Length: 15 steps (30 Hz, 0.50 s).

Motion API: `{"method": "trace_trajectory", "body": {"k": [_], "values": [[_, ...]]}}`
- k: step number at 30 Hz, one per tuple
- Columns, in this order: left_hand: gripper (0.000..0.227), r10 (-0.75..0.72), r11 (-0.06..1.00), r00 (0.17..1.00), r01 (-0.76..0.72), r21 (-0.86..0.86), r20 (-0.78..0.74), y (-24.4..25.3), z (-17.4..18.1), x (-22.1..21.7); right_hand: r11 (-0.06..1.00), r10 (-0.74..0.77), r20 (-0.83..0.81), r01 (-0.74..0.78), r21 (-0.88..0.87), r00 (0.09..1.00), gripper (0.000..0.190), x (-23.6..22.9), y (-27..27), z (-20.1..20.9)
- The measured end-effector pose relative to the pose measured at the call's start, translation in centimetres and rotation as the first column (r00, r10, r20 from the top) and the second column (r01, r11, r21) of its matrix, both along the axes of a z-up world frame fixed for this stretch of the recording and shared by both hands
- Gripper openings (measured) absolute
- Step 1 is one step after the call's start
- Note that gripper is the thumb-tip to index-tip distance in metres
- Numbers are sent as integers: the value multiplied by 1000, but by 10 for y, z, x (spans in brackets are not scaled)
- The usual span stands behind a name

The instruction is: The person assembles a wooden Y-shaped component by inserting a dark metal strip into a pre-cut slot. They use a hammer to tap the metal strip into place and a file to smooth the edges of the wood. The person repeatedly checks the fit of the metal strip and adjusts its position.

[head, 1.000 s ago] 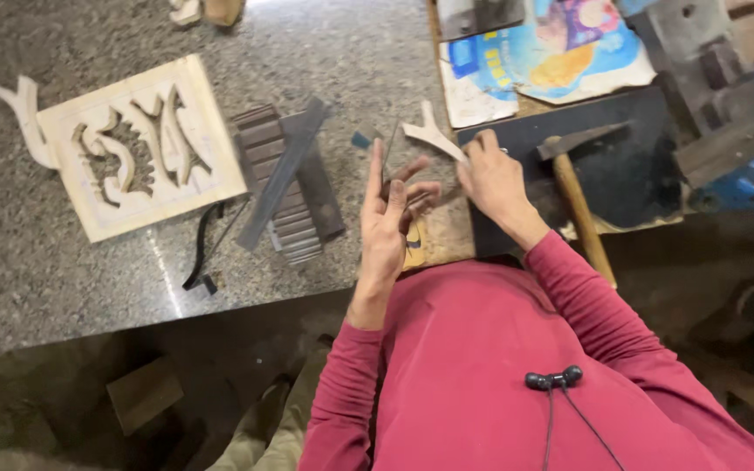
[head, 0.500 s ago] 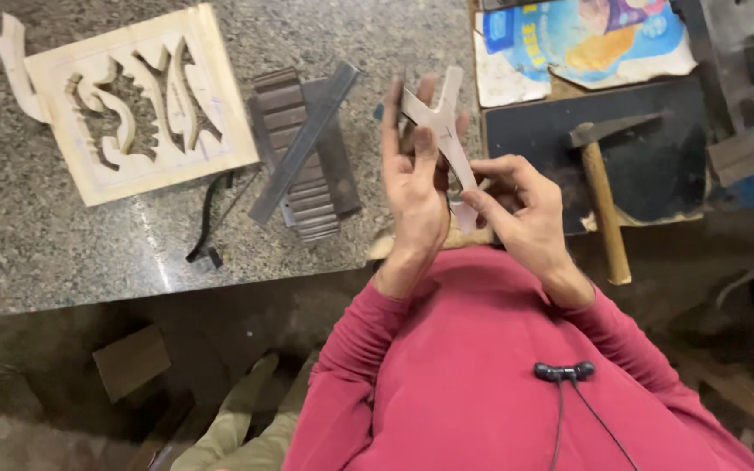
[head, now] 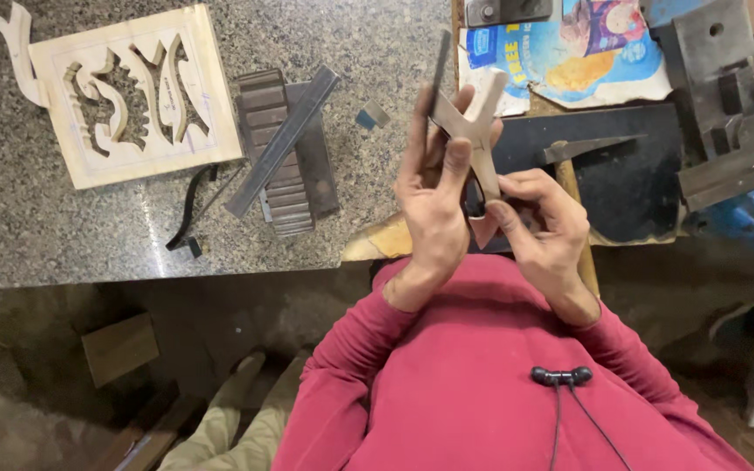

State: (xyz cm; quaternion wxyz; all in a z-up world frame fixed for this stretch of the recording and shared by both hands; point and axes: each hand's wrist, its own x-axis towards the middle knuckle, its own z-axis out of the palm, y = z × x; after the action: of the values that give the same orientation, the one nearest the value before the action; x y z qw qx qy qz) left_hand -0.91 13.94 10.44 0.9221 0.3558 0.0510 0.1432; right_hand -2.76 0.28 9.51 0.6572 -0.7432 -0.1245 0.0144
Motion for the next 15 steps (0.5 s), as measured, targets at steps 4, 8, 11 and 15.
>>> {"method": "trace_trajectory", "body": {"k": [4,8,11,15], "values": [[61,-82,989,997,82,-120,2,-6,8,-7,988,30,198,0,-153,980,25,-1,-13,6],[54,-101,993,993,104,-55,54,-12,11,-8,991,30,144,-11,-131,989,37,1,-18,17],[50,-89,996,994,89,-11,68,-18,9,-9,964,15,207,41,-262,978,45,0,-21,25],[49,-97,995,993,96,17,74,-22,7,-6,943,-7,205,74,-323,979,46,3,-26,30]]}}
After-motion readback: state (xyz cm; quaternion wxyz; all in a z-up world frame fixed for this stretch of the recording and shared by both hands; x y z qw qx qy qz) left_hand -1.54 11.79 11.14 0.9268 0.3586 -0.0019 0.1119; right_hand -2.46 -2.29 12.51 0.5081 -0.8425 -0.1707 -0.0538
